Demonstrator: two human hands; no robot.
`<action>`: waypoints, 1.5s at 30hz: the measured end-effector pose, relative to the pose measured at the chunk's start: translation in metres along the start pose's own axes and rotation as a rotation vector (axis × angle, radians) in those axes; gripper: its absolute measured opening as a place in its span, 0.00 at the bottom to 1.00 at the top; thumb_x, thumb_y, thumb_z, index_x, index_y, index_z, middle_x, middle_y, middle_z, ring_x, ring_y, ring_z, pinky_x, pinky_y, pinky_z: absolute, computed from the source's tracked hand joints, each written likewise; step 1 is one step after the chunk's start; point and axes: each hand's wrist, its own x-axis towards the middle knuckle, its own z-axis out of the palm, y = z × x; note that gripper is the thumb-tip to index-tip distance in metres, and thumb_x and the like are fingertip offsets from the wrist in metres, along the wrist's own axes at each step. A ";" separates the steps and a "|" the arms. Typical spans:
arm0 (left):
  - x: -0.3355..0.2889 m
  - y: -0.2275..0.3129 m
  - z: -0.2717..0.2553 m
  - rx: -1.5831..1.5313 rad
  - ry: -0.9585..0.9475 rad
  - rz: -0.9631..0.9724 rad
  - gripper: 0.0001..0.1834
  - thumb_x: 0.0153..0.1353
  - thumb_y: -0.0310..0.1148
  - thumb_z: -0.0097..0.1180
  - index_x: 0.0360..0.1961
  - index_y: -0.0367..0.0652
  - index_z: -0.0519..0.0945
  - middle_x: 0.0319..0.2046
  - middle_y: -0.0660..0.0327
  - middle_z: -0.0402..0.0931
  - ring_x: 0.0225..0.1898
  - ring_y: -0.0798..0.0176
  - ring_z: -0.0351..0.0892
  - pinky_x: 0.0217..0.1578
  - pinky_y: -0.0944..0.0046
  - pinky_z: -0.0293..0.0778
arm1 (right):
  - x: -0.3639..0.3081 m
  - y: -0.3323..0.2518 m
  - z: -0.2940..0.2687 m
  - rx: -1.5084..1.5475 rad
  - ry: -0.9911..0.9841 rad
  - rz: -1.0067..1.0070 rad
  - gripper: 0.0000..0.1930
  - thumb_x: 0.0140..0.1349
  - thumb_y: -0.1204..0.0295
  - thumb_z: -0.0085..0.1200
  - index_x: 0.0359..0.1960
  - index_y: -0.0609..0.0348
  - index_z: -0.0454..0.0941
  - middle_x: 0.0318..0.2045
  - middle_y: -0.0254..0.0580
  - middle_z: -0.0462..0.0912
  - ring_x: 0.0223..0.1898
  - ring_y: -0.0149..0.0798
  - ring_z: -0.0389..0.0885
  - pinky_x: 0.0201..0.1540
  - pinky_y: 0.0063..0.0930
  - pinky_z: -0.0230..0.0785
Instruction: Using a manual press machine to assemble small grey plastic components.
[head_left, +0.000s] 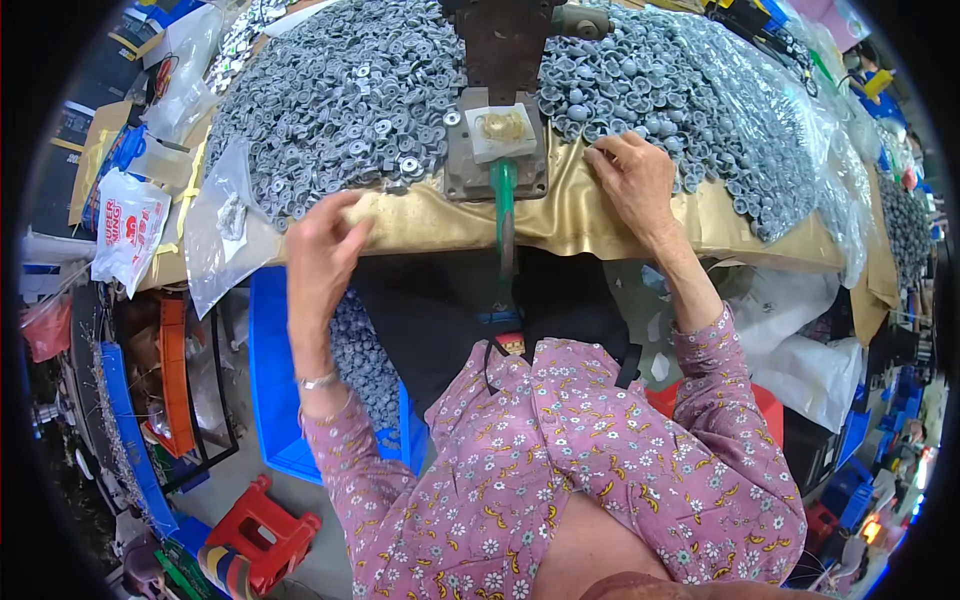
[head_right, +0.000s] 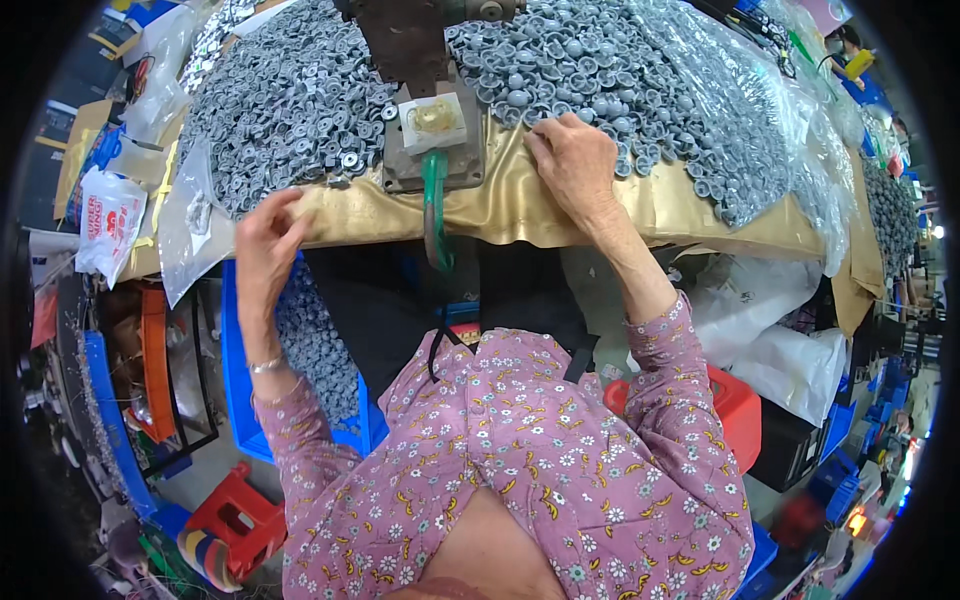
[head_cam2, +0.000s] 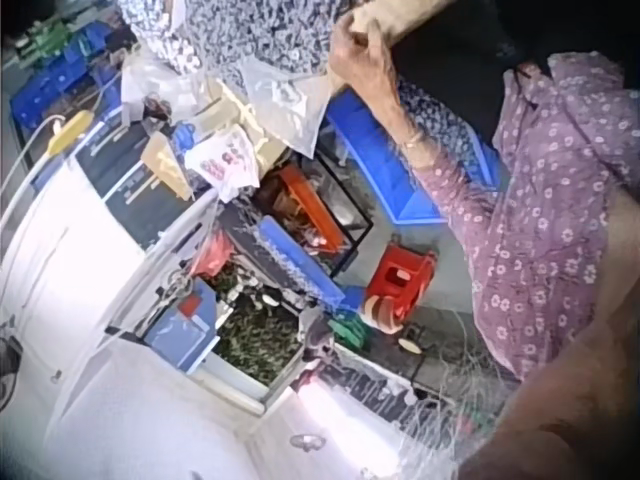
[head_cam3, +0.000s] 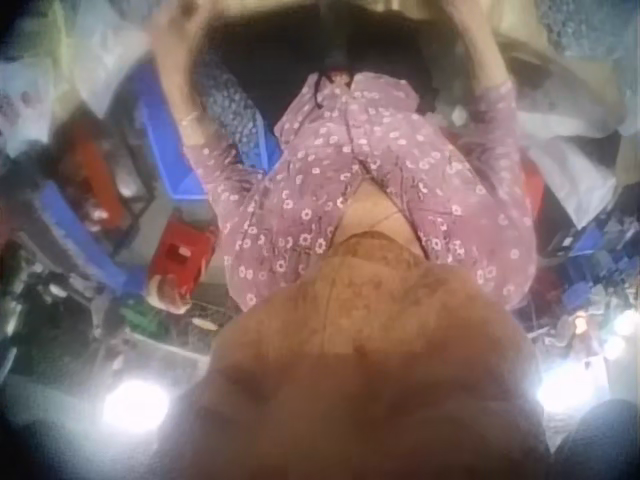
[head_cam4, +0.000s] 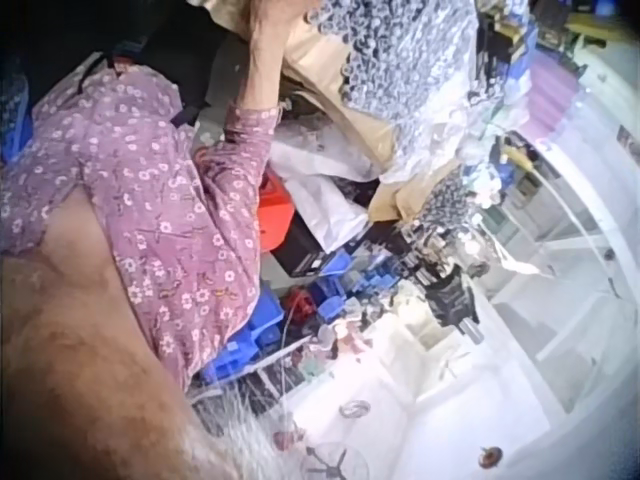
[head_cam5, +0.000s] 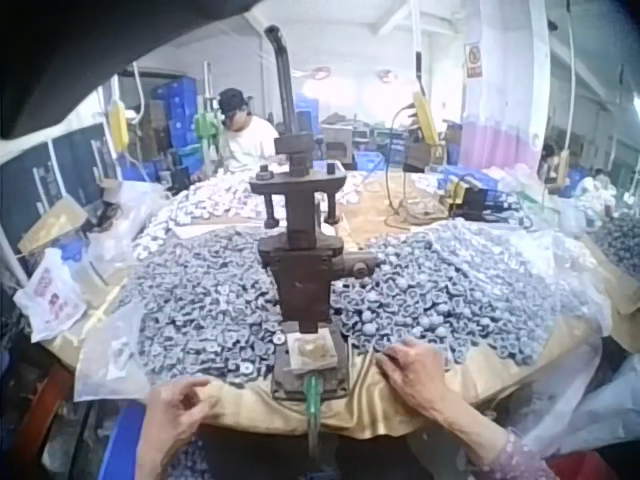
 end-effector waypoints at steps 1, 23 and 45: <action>0.009 -0.002 0.012 -0.003 0.006 -0.001 0.12 0.58 0.30 0.68 0.42 0.36 0.85 0.19 0.59 0.77 0.20 0.67 0.74 0.24 0.63 0.70 | 0.001 -0.002 0.000 -0.002 0.001 -0.006 0.08 0.59 0.63 0.69 0.32 0.52 0.87 0.26 0.39 0.82 0.29 0.46 0.83 0.32 0.40 0.73; 0.006 0.005 0.035 0.023 0.028 -0.017 0.10 0.54 0.29 0.69 0.32 0.32 0.84 0.28 0.51 0.81 0.26 0.55 0.83 0.30 0.59 0.76 | 0.081 -0.049 0.023 0.766 -0.348 -0.002 0.18 0.55 0.65 0.73 0.40 0.68 0.85 0.38 0.44 0.86 0.35 0.36 0.84 0.38 0.31 0.75; 0.086 0.059 0.078 -0.337 -0.027 0.159 0.08 0.54 0.27 0.67 0.30 0.32 0.84 0.20 0.61 0.80 0.22 0.73 0.76 0.25 0.69 0.72 | 0.056 -0.056 0.033 0.760 -0.126 0.053 0.06 0.56 0.76 0.68 0.36 0.58 0.90 0.34 0.40 0.85 0.30 0.37 0.85 0.32 0.29 0.75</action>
